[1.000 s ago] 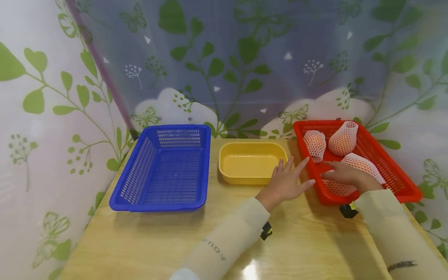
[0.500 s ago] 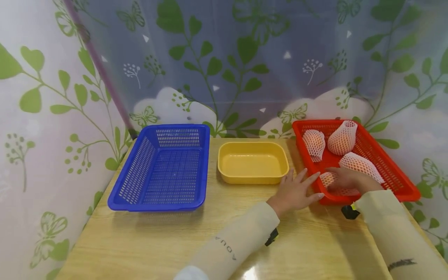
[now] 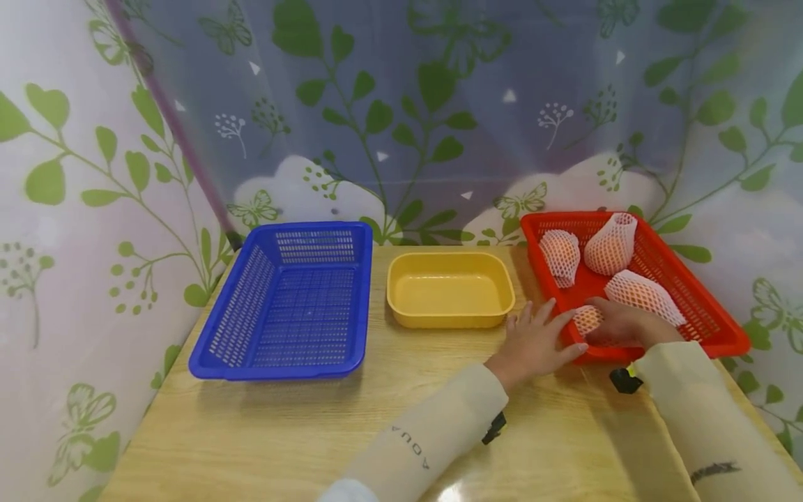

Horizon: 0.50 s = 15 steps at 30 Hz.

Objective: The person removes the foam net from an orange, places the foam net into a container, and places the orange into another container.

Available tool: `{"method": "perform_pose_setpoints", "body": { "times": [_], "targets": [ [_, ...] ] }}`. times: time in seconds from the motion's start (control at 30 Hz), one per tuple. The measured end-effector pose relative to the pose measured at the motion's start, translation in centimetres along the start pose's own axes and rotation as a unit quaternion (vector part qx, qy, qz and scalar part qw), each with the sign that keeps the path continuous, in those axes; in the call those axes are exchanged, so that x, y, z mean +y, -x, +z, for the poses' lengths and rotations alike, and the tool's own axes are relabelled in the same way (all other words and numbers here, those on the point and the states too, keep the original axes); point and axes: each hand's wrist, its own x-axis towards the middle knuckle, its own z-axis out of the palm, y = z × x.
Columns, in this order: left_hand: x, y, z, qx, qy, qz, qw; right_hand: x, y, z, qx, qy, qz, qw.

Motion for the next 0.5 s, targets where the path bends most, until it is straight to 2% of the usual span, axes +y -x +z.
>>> {"method": "perform_pose_setpoints", "body": {
  "times": [0.33, 0.5],
  "targets": [
    [0.14, -0.02, -0.34, -0.004, -0.011, -0.003, 0.9999, 0.61, 0.22, 0.49, 0.039, 0.011, -0.014, 0.9991],
    [0.12, -0.01, -0.3, -0.005, -0.006, -0.002, 1.0, 0.8, 0.27, 0.75, 0.076, 0.024, -0.024, 0.9965]
  ]
}}
